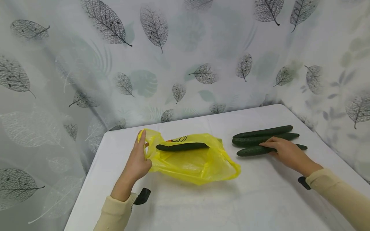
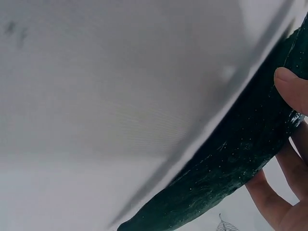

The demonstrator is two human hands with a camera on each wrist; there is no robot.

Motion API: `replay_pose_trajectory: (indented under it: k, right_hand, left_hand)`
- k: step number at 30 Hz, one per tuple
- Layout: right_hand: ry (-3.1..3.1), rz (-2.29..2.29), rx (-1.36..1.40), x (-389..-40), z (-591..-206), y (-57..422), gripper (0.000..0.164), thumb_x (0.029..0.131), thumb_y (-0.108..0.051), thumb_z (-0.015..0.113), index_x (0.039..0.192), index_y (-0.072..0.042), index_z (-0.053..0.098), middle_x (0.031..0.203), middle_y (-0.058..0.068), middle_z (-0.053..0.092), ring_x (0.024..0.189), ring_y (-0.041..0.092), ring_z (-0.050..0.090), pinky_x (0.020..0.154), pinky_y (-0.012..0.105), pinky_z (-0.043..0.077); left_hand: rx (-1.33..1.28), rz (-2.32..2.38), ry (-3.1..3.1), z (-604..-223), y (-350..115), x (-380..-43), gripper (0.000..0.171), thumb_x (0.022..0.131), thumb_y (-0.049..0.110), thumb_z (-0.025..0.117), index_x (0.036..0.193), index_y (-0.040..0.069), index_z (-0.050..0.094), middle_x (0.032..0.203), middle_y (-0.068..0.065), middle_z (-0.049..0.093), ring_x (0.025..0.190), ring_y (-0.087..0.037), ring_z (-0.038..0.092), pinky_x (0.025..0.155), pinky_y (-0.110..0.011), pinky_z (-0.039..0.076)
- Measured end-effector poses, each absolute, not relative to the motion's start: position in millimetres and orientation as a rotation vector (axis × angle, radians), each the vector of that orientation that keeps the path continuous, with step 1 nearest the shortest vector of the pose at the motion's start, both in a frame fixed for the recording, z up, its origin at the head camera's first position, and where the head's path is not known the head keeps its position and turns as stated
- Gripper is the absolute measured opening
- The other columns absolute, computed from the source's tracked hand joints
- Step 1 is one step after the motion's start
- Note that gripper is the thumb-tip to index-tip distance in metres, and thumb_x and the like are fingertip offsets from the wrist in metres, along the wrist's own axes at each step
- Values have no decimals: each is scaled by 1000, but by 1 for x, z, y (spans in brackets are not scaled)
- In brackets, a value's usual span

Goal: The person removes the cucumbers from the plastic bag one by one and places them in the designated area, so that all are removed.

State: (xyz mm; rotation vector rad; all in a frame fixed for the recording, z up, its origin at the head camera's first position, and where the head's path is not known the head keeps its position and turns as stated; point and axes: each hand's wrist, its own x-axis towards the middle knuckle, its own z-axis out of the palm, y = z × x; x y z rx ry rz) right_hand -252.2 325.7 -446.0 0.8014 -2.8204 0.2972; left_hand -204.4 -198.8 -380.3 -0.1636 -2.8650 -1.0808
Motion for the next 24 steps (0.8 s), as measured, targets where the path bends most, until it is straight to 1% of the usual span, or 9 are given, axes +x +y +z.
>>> replay_pose_trajectory:
  k: [6,11,14,17,24]
  right_hand:
    - [-2861,303,778,-252,-452,328,45,79,4,80,122,-5,73,113,16,66,100,38,65,76,52,54]
    - [-2865,289,783,-253,-456,331,44,80,6,77,123,-4,72,114,17,66,103,40,65,80,55,52]
    - [-2862,283,784,-253,-457,332,45,80,7,77,123,-3,71,113,17,67,102,40,65,80,55,53]
    - [-2861,277,778,-253,-459,332,46,79,7,78,124,-2,71,112,17,67,101,40,65,78,54,53]
    - [-2840,295,724,-252,-461,334,47,80,6,78,126,-2,70,113,17,67,100,40,66,76,54,53]
  left_hand:
    - [-137,-1117,-2846,-378,-198,-205,107,70,-23,44,163,8,1,169,-12,-3,141,-37,41,73,-34,46]
    - [-124,-1123,-2839,-376,-197,-206,106,70,-22,43,163,7,1,169,-10,-4,141,-38,41,68,-33,45]
    - [-110,-1123,-2838,-374,-196,-207,105,71,-21,43,163,6,1,169,-10,-4,141,-38,41,66,-33,44]
    - [-102,-1134,-2833,-374,-196,-208,105,71,-21,44,163,6,1,169,-10,-4,141,-38,41,67,-34,45]
    - [-87,-1143,-2836,-374,-195,-210,106,72,-19,46,163,7,-1,168,-14,-3,141,-38,40,76,-37,47]
